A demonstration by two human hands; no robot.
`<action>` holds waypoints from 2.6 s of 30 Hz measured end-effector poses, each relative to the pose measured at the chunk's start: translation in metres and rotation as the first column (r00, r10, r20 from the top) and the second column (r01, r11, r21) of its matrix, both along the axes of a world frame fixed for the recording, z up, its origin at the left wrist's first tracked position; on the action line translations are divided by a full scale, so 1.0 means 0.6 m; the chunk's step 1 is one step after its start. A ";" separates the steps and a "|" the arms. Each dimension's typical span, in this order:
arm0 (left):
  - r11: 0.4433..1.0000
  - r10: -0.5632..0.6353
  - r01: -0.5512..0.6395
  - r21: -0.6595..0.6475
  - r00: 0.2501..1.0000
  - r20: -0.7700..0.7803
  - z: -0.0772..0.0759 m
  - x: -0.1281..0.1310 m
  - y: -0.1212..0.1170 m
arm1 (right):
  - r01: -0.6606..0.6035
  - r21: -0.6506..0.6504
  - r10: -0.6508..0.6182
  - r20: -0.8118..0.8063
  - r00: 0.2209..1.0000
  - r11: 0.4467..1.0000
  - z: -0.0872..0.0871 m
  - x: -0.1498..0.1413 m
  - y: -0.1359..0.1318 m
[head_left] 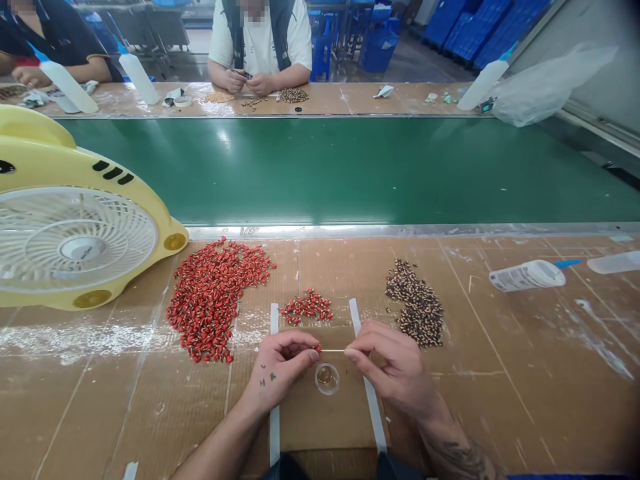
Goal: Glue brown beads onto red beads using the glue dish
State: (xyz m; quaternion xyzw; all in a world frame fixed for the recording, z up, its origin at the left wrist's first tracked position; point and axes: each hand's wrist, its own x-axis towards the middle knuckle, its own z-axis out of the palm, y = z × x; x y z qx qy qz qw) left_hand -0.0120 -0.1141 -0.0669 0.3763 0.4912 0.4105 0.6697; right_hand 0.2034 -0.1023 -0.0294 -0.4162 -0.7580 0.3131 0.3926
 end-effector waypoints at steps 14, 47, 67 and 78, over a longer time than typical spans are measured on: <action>1.000 -0.005 0.002 -0.024 0.995 -0.105 -0.013 -0.008 0.002 | 0.180 0.020 -0.176 0.352 0.919 0.983 -0.002 0.091 0.017; 0.982 0.049 -0.048 0.183 0.999 0.002 -0.009 -0.002 0.001 | -0.003 -0.135 0.008 0.033 0.999 0.991 -0.004 -0.039 0.000; 0.899 0.076 0.052 0.434 0.959 -0.273 -0.011 -0.006 -0.005 | 0.005 -0.162 -0.002 0.019 1.000 0.987 -0.017 -0.058 -0.005; 0.933 0.082 0.034 0.357 0.949 -0.304 -0.011 -0.005 -0.015 | -0.092 -0.257 0.103 0.028 0.994 0.962 -0.018 -0.044 0.004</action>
